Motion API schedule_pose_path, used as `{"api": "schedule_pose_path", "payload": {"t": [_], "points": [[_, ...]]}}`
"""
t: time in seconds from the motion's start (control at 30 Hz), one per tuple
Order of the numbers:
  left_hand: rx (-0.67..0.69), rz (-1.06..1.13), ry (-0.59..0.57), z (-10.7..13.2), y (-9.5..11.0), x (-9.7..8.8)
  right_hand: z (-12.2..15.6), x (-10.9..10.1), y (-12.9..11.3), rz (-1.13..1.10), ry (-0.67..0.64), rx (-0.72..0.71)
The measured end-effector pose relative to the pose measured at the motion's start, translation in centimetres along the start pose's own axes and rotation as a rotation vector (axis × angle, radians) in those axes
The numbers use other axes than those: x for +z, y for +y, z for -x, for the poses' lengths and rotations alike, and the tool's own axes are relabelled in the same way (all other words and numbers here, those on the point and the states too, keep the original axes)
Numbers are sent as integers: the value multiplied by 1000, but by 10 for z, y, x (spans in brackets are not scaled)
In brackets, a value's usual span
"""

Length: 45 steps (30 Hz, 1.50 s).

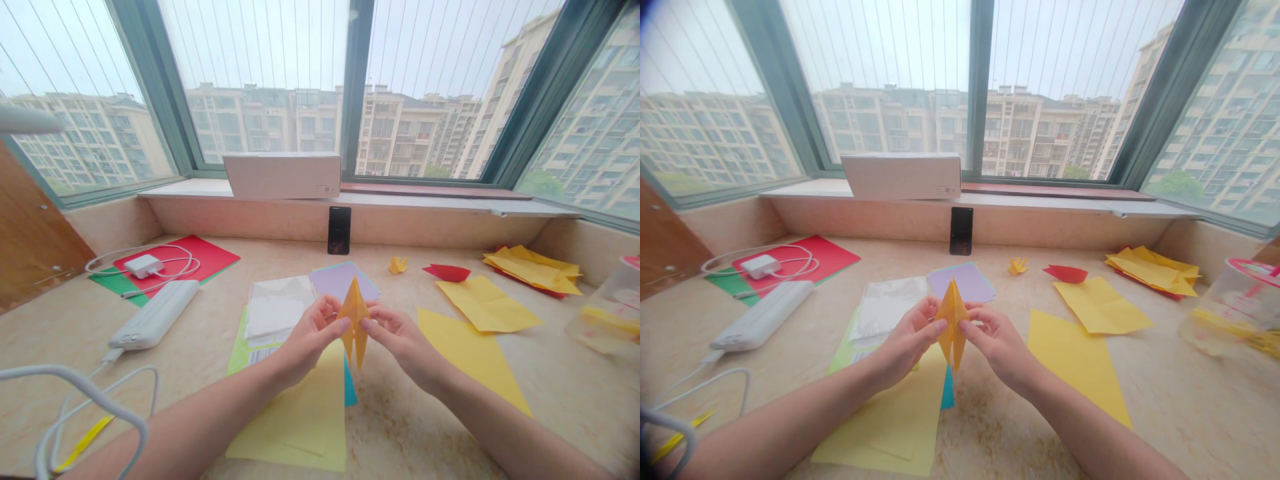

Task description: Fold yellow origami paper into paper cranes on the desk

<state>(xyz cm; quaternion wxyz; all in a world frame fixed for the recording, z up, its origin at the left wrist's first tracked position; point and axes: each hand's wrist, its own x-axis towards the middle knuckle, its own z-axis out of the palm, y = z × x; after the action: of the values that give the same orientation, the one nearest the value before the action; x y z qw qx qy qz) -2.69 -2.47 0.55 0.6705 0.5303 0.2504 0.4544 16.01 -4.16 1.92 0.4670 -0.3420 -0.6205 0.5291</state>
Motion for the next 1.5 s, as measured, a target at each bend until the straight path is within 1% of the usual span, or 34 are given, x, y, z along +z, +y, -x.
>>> {"api": "schedule_pose_path", "payload": {"t": [0.1,0.17,0.3,0.47,0.57,0.73,0.83,0.9,1.0,1.1,1.2,1.23,1.37,1.5], "points": [[16,12,101,-3,0,-1,-1,-3,1,-28,3,30],[-3,-1,134,-5,-1,-3,-1,-5,3,-8,29,70],[-32,-72,114,-6,-3,-6,0,-6,4,43,63,121],[-4,-73,89,-4,-2,-5,0,-5,3,39,72,133],[13,-66,84,-4,-1,-3,-1,-6,4,48,83,129],[18,-49,110,-6,-4,-3,0,-7,6,62,87,124],[45,-31,141,-7,-2,-2,0,-7,7,64,81,123],[77,-61,159,-7,0,-1,-1,-7,8,60,74,120],[142,-171,185,-8,4,-2,-2,-5,10,50,74,118],[194,-251,187,-12,3,-6,-6,-4,13,54,112,105],[219,-292,111,-19,-2,-8,-12,-7,18,74,171,63],[221,-304,104,-22,-4,-8,-15,-9,20,83,194,44],[228,-323,186,-34,-11,-6,-24,-16,29,146,263,6],[238,-304,211,-38,-14,-4,-28,-19,30,183,261,-24]]}}
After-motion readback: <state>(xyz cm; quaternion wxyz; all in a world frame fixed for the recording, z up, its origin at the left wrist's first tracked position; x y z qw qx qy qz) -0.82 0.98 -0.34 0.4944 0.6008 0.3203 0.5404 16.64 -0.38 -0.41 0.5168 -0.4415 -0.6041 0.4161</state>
